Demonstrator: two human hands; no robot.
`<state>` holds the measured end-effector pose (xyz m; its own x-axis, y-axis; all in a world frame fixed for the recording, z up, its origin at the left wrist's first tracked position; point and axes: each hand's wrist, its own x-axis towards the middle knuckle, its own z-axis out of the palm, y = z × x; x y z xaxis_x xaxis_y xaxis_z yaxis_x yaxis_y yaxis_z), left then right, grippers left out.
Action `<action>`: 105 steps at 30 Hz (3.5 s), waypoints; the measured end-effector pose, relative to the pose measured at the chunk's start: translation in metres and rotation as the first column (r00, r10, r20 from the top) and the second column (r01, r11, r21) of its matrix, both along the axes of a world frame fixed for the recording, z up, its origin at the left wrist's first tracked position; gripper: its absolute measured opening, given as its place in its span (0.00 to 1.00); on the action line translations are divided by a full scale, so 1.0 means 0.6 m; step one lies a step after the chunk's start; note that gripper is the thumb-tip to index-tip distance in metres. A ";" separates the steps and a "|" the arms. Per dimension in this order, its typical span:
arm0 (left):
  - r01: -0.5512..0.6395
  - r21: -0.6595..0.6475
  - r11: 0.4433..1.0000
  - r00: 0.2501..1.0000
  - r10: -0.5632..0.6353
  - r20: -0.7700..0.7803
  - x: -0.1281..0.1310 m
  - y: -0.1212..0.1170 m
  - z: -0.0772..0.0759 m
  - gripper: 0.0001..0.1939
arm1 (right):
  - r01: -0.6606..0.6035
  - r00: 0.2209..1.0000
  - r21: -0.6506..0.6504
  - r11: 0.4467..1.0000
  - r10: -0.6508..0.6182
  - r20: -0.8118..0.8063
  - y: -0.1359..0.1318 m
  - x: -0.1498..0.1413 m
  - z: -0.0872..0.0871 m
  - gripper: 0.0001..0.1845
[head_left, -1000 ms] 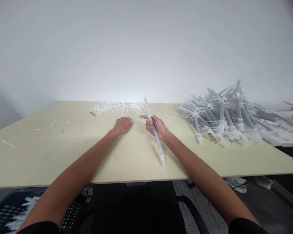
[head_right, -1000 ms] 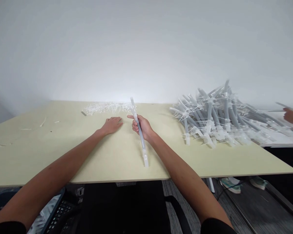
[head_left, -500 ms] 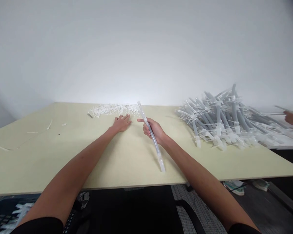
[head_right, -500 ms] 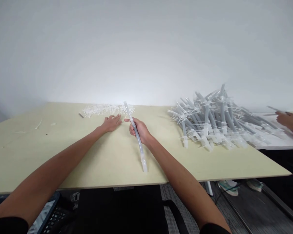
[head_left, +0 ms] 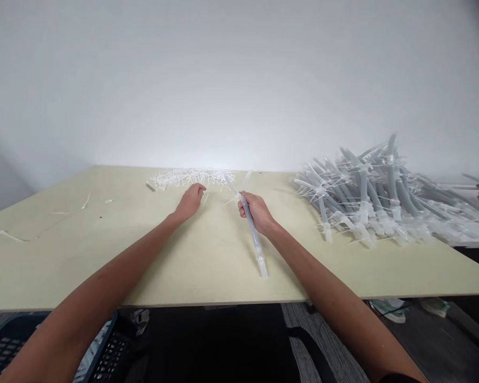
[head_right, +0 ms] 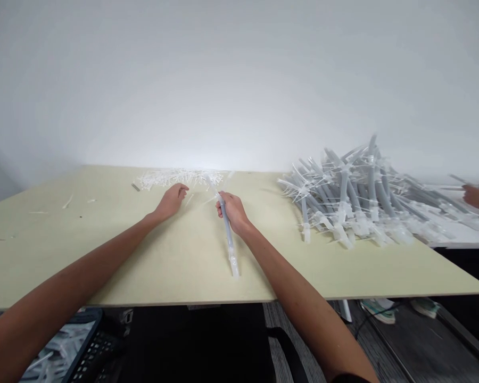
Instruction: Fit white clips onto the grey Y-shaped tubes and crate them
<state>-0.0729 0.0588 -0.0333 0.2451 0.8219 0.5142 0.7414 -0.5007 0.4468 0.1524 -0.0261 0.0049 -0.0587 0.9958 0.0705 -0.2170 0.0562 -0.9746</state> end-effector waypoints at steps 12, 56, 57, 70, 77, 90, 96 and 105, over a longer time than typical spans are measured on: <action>-0.019 -0.069 0.997 0.898 -0.013 -0.439 0.004 -0.008 -0.001 0.17 | -0.071 0.997 -0.015 0.997 0.070 -0.031 -0.007 0.010 0.014 0.25; 0.385 -0.246 0.890 0.630 -0.059 0.774 0.089 -0.081 0.036 0.13 | -0.248 0.961 -0.069 0.966 0.236 -0.142 -0.015 0.002 0.029 0.11; 0.393 -0.238 0.888 0.670 -0.099 0.736 0.092 -0.085 0.038 0.13 | -0.255 0.959 -0.069 0.965 0.242 -0.150 -0.015 0.002 0.029 0.11; 0.375 -0.219 0.901 0.830 -0.220 0.513 0.102 -0.098 0.039 0.16 | -0.309 0.929 -0.121 0.943 0.272 -0.249 -0.002 0.004 0.017 0.18; 0.542 -0.279 0.792 0.676 -0.214 0.705 0.101 -0.115 0.056 0.17 | -0.358 0.899 -0.148 0.922 0.297 -0.321 -0.004 0.005 0.022 0.18; 0.765 -0.316 0.561 0.509 -0.227 0.831 0.085 -0.131 0.082 0.15 | -0.335 0.920 -0.100 0.937 0.302 -0.251 -0.009 0.004 0.034 0.17; 0.771 -0.321 0.550 0.510 -0.231 0.828 0.080 -0.129 0.081 0.13 | -0.182 0.978 0.011 0.983 0.182 -0.105 -0.011 0.001 0.028 0.15; 0.754 -0.337 0.564 0.530 -0.220 0.819 0.081 -0.130 0.082 0.13 | -0.073 0.997 0.106 0.992 0.071 0.018 -0.010 -0.003 0.025 0.15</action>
<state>-0.0245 -0.0191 0.0158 0.5500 0.8191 0.1631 -0.1577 -0.0898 0.9834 0.1506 -0.0324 0.0200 -0.1316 0.9758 0.1748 -0.2105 0.1448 -0.9668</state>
